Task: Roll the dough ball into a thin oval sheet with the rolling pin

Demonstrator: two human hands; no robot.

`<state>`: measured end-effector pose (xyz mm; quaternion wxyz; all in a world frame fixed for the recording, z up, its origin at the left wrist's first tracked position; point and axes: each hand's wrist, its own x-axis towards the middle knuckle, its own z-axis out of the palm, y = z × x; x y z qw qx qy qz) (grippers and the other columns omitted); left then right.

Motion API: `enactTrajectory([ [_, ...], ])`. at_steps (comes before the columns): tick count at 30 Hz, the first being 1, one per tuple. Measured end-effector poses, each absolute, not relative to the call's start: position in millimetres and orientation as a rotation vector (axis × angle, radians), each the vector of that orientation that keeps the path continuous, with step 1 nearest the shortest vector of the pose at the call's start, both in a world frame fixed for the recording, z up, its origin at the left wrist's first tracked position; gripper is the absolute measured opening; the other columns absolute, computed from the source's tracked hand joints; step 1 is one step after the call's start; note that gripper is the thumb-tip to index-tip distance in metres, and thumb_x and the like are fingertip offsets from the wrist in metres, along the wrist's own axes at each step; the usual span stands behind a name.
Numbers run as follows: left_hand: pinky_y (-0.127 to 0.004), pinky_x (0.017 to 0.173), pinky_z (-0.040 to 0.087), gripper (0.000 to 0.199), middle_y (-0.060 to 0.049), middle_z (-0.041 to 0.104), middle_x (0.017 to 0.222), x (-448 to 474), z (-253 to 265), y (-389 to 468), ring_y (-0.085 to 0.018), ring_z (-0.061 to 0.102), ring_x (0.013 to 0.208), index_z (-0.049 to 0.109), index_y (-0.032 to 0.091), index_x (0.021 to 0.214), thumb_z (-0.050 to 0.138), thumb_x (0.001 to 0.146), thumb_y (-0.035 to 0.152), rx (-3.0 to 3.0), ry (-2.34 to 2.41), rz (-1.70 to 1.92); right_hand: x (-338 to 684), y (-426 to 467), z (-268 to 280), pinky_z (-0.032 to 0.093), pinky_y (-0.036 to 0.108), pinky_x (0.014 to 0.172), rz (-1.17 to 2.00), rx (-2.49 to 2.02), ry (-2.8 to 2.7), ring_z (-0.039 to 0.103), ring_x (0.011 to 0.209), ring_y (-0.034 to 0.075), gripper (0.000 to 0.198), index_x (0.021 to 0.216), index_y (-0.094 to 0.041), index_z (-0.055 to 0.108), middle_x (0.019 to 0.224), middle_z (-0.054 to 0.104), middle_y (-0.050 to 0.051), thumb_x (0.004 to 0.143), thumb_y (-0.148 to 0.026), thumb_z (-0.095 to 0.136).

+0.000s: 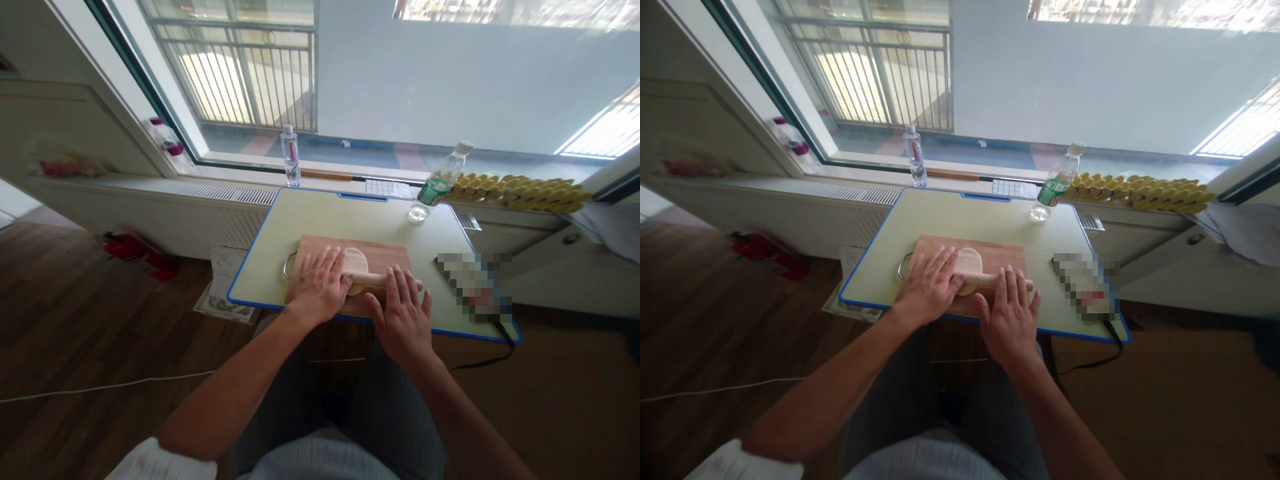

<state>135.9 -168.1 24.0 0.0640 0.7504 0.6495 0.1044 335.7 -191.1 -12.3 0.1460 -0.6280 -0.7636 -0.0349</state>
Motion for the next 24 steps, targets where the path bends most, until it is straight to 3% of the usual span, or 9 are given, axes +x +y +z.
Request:
enactTrajectory([
  [6, -0.062, 0.135, 0.025, 0.064, -0.006, 0.040, 0.178, 135, 32, -125, -0.033, 0.034, 0.165, 0.051, 0.030, 0.166, 0.027, 0.114, 0.057, 2.273, 1.966, 0.283, 325, -147, -5, 0.017, 0.070, 0.131, -0.045, -1.888, -2.169, 0.028, 0.165, 0.035, 0.073, 0.170, -0.009, 0.038, 0.176, 0.038, 0.021, 0.113, -0.055, 0.028],
  [13, -0.057, 0.134, 0.028, 0.061, -0.005, 0.045, 0.176, 135, 31, -92, -0.029, 0.041, 0.161, 0.058, 0.030, 0.160, 0.028, 0.114, 0.057, 2.245, 1.987, 0.244, 319, -123, 9, 0.014, 0.073, 0.130, 0.042, -1.957, -2.168, 0.034, 0.161, 0.035, 0.073, 0.167, -0.010, 0.044, 0.173, 0.043, 0.021, 0.114, -0.056, 0.024],
  [20, -0.056, 0.134, 0.031, 0.063, -0.006, 0.048, 0.173, 133, 26, -151, -0.029, 0.038, 0.164, 0.051, 0.027, 0.165, 0.028, 0.114, 0.055, 2.310, 1.903, 0.346, 332, -176, -7, 0.018, 0.069, 0.130, -0.051, -1.790, -2.182, 0.033, 0.161, 0.038, 0.072, 0.167, -0.011, 0.042, 0.171, 0.045, 0.022, 0.112, -0.056, 0.032],
  [24, -0.053, 0.136, 0.027, 0.065, -0.004, 0.041, 0.178, 132, 17, -181, -0.026, 0.029, 0.168, 0.042, 0.026, 0.171, 0.029, 0.114, 0.056, 2.306, 1.907, 0.412, 338, -205, -11, 0.021, 0.068, 0.130, -0.102, -1.752, -2.200, 0.029, 0.164, 0.037, 0.072, 0.169, -0.011, 0.039, 0.174, 0.042, 0.020, 0.113, -0.056, 0.032],
])
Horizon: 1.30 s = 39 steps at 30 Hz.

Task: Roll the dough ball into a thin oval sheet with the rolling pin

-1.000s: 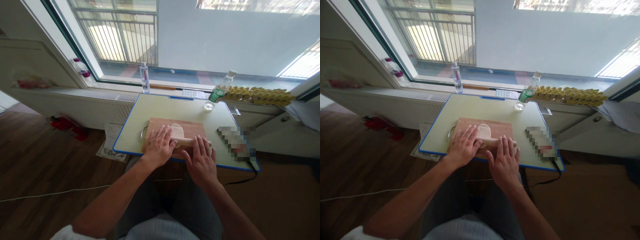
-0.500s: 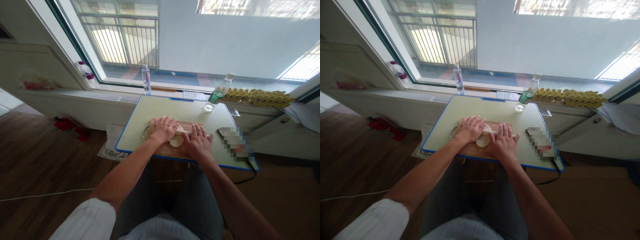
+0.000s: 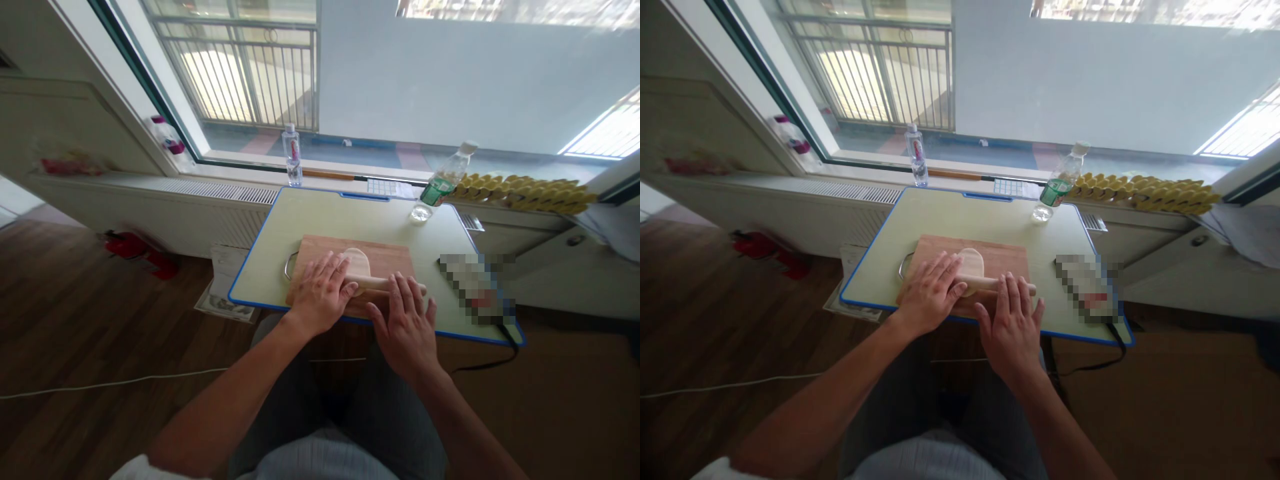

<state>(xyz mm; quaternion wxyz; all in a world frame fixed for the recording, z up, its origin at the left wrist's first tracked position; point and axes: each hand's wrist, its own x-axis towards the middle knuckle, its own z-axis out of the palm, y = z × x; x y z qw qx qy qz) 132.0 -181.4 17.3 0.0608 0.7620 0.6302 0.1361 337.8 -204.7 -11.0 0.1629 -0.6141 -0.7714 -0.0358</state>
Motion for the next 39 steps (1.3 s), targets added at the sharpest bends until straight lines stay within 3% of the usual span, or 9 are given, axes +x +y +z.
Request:
enactTrajectory([
  [10, -0.064, 0.135, 0.024, 0.061, -0.005, 0.047, 0.174, 132, 28, -134, -0.031, 0.035, 0.165, 0.055, 0.025, 0.162, 0.028, 0.115, 0.053, 2.270, 1.888, 0.368, 328, -161, -5, 0.020, 0.072, 0.129, -0.057, -1.838, -2.194, 0.032, 0.162, 0.038, 0.073, 0.168, -0.009, 0.040, 0.173, 0.042, 0.022, 0.113, -0.056, 0.032],
  [15, -0.063, 0.135, 0.025, 0.063, -0.008, 0.049, 0.173, 133, 19, -157, -0.031, 0.038, 0.164, 0.047, 0.025, 0.167, 0.032, 0.114, 0.056, 2.300, 1.915, 0.416, 330, -177, -5, 0.020, 0.070, 0.129, -0.075, -1.788, -2.195, 0.033, 0.162, 0.038, 0.071, 0.167, -0.010, 0.042, 0.172, 0.045, 0.022, 0.113, -0.055, 0.032],
  [21, -0.058, 0.136, 0.028, 0.064, -0.009, 0.041, 0.177, 135, 5, -202, -0.028, 0.035, 0.165, 0.043, 0.023, 0.169, 0.033, 0.115, 0.055, 2.363, 1.915, 0.501, 342, -209, -15, 0.020, 0.067, 0.131, -0.160, -1.691, -2.227, 0.029, 0.165, 0.036, 0.071, 0.170, -0.010, 0.038, 0.175, 0.041, 0.020, 0.114, -0.054, 0.035],
  [31, -0.063, 0.135, 0.026, 0.067, -0.013, 0.052, 0.170, 134, 21, -146, -0.032, 0.040, 0.162, 0.050, 0.016, 0.164, 0.032, 0.114, 0.057, 2.269, 1.915, 0.368, 325, -158, -4, 0.017, 0.070, 0.130, -0.037, -1.809, -2.170, 0.032, 0.163, 0.036, 0.067, 0.166, -0.009, 0.045, 0.173, 0.044, 0.020, 0.115, -0.050, 0.030],
  [39, -0.060, 0.138, 0.020, 0.075, -0.009, 0.039, 0.178, 132, 19, -196, -0.028, 0.029, 0.168, 0.041, 0.020, 0.170, 0.033, 0.112, 0.067, 2.273, 1.852, 0.429, 340, -199, -9, 0.018, 0.067, 0.131, -0.072, -1.718, -2.166, 0.036, 0.162, 0.035, 0.062, 0.163, -0.015, 0.049, 0.170, 0.049, 0.018, 0.114, -0.051, 0.035],
])
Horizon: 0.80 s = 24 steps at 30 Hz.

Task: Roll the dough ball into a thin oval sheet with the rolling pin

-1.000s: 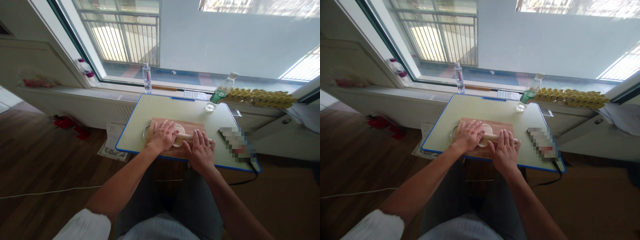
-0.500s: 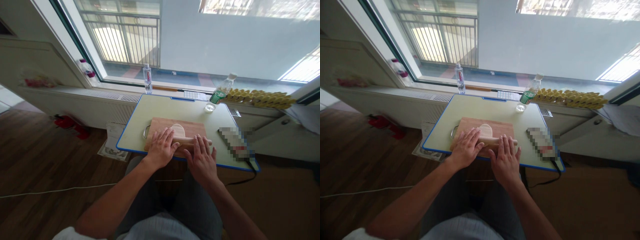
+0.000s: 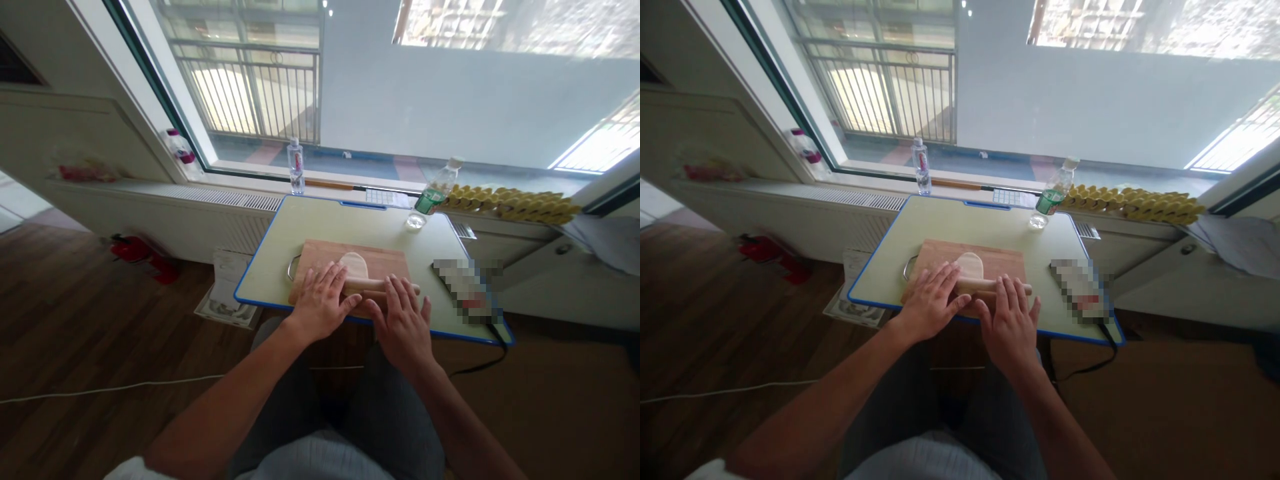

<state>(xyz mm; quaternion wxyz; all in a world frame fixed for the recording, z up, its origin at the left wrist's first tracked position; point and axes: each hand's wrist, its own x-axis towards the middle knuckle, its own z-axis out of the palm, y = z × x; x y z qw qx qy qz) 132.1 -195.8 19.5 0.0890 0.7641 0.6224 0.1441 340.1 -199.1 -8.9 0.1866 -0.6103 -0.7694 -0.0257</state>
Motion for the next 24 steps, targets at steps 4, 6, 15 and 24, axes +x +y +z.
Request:
enactTrajectory([
  [4, -0.061, 0.137, 0.023, 0.076, -0.010, 0.044, 0.176, 127, 35, -191, -0.029, 0.034, 0.166, 0.049, 0.021, 0.165, 0.030, 0.111, 0.070, 2.221, 1.802, 0.330, 349, -187, -3, 0.018, 0.070, 0.130, 0.101, -1.653, -2.079, 0.043, 0.157, 0.034, 0.052, 0.144, -0.023, 0.067, 0.160, 0.062, 0.013, 0.114, -0.052, 0.037],
  [6, -0.062, 0.136, 0.023, 0.074, -0.009, 0.044, 0.176, 125, 41, -174, -0.030, 0.034, 0.166, 0.051, 0.023, 0.165, 0.027, 0.112, 0.069, 2.184, 1.805, 0.301, 350, -171, 4, 0.019, 0.071, 0.129, 0.145, -1.647, -2.025, 0.047, 0.154, 0.033, 0.047, 0.133, -0.026, 0.073, 0.155, 0.066, 0.010, 0.113, -0.052, 0.039],
  [15, -0.070, 0.135, 0.016, 0.066, -0.009, 0.034, 0.181, 120, 22, -117, -0.035, 0.028, 0.168, 0.040, 0.029, 0.171, 0.025, 0.114, 0.057, 2.132, 1.986, 0.194, 335, -146, 3, 0.030, 0.058, 0.124, -0.041, -1.777, -1.991, 0.048, 0.149, 0.034, 0.047, 0.134, -0.024, 0.077, 0.152, 0.069, 0.009, 0.113, -0.047, 0.042],
  [24, -0.069, 0.135, 0.016, 0.064, -0.009, 0.036, 0.180, 119, 24, -103, -0.034, 0.030, 0.167, 0.043, 0.030, 0.170, 0.025, 0.114, 0.054, 2.177, 1.981, 0.192, 332, -131, 3, 0.030, 0.053, 0.121, -0.063, -1.784, -2.067, 0.049, 0.144, 0.032, 0.047, 0.128, -0.027, 0.078, 0.150, 0.071, 0.006, 0.114, -0.045, 0.038],
])
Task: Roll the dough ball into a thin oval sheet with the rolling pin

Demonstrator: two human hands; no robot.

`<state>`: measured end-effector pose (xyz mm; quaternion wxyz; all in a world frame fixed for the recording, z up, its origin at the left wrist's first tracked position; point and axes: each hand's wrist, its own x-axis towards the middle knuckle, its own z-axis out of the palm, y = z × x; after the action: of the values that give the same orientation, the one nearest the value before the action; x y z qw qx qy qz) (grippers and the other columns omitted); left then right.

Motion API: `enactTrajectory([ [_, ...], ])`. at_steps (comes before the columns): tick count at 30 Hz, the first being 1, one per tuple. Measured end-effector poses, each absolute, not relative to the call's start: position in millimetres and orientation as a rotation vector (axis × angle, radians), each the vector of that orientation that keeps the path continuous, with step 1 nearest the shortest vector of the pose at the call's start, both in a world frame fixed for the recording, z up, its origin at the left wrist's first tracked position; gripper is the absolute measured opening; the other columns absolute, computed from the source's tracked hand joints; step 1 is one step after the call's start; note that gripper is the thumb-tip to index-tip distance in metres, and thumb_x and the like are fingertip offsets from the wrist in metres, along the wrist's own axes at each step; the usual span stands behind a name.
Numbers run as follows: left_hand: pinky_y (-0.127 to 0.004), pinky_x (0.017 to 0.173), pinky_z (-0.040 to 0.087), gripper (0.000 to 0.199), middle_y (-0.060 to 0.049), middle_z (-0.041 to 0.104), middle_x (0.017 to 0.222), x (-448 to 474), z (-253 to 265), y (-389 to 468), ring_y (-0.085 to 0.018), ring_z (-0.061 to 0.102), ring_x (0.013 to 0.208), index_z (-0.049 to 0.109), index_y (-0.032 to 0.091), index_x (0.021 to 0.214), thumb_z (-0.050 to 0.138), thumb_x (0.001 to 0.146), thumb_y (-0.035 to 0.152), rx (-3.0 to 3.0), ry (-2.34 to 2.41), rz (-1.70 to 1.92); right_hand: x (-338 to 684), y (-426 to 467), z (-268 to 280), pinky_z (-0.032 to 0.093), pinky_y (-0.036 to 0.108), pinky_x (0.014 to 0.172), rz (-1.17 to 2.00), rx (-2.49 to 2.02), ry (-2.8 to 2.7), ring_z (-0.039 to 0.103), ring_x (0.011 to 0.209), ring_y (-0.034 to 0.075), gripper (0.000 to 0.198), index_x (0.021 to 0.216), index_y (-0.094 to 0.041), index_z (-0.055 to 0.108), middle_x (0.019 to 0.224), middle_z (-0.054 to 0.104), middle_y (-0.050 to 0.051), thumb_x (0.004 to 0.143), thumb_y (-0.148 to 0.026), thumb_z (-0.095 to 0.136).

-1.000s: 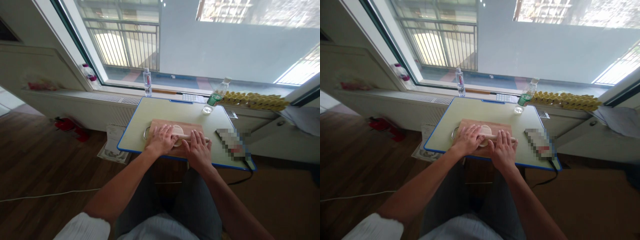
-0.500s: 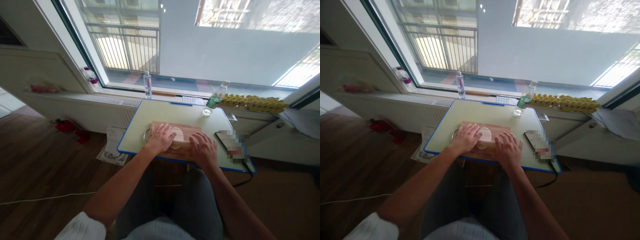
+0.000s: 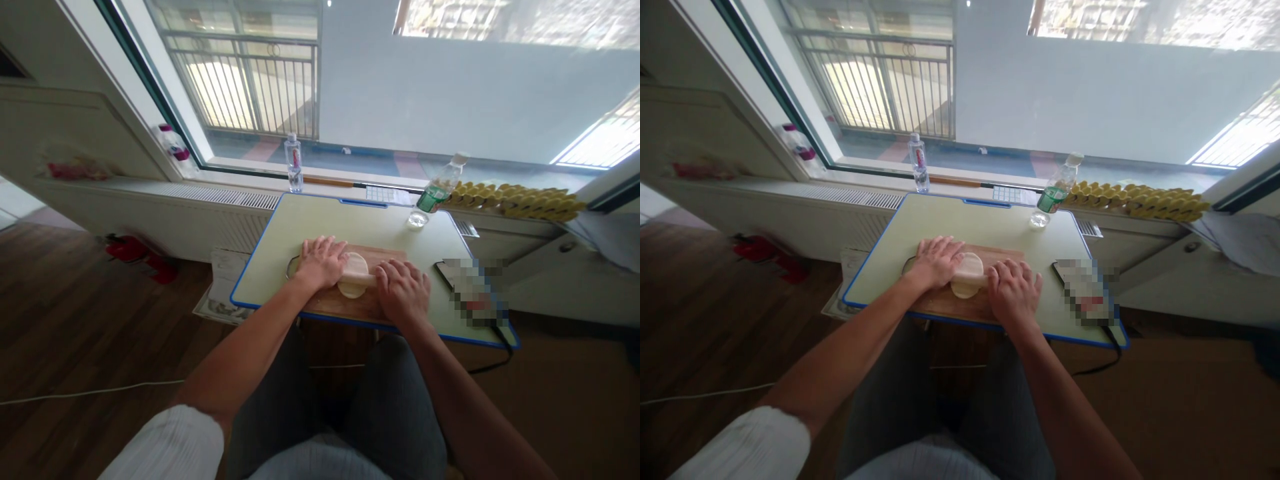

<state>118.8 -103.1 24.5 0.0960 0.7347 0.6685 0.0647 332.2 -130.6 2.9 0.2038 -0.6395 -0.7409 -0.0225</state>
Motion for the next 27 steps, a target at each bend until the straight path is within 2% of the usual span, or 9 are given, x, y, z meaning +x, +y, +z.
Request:
enactTrajectory([
  [8, -0.069, 0.134, 0.017, 0.064, -0.009, 0.037, 0.179, 117, 25, -88, -0.035, 0.030, 0.167, 0.047, 0.030, 0.167, 0.027, 0.113, 0.056, 2.126, 1.956, 0.215, 328, -116, 9, 0.028, 0.062, 0.124, -0.029, -1.888, -2.095, 0.044, 0.150, 0.034, 0.052, 0.142, -0.026, 0.072, 0.159, 0.063, 0.009, 0.113, -0.044, 0.033],
  [15, -0.067, 0.136, 0.016, 0.060, -0.008, 0.041, 0.178, 121, 16, -131, -0.033, 0.033, 0.166, 0.050, 0.031, 0.166, 0.031, 0.113, 0.052, 2.253, 1.991, 0.341, 335, -155, 5, 0.025, 0.067, 0.129, -0.020, -1.942, -2.140, 0.035, 0.161, 0.035, 0.062, 0.162, -0.017, 0.054, 0.171, 0.049, 0.013, 0.115, -0.046, 0.027],
  [22, -0.067, 0.136, 0.017, 0.060, -0.009, 0.043, 0.176, 122, 14, -138, -0.033, 0.035, 0.165, 0.053, 0.030, 0.165, 0.032, 0.113, 0.053, 2.289, 1.993, 0.348, 336, -171, -2, 0.022, 0.067, 0.130, -0.072, -1.877, -2.105, 0.036, 0.160, 0.035, 0.064, 0.163, -0.014, 0.052, 0.171, 0.049, 0.017, 0.114, -0.047, 0.028],
  [27, -0.067, 0.135, 0.017, 0.060, -0.008, 0.043, 0.176, 121, 20, -114, -0.033, 0.035, 0.165, 0.049, 0.031, 0.167, 0.031, 0.114, 0.053, 2.229, 1.981, 0.289, 331, -141, 3, 0.020, 0.072, 0.129, 0.014, -1.911, -2.110, 0.036, 0.160, 0.037, 0.064, 0.159, -0.015, 0.058, 0.170, 0.050, 0.014, 0.114, -0.048, 0.027],
])
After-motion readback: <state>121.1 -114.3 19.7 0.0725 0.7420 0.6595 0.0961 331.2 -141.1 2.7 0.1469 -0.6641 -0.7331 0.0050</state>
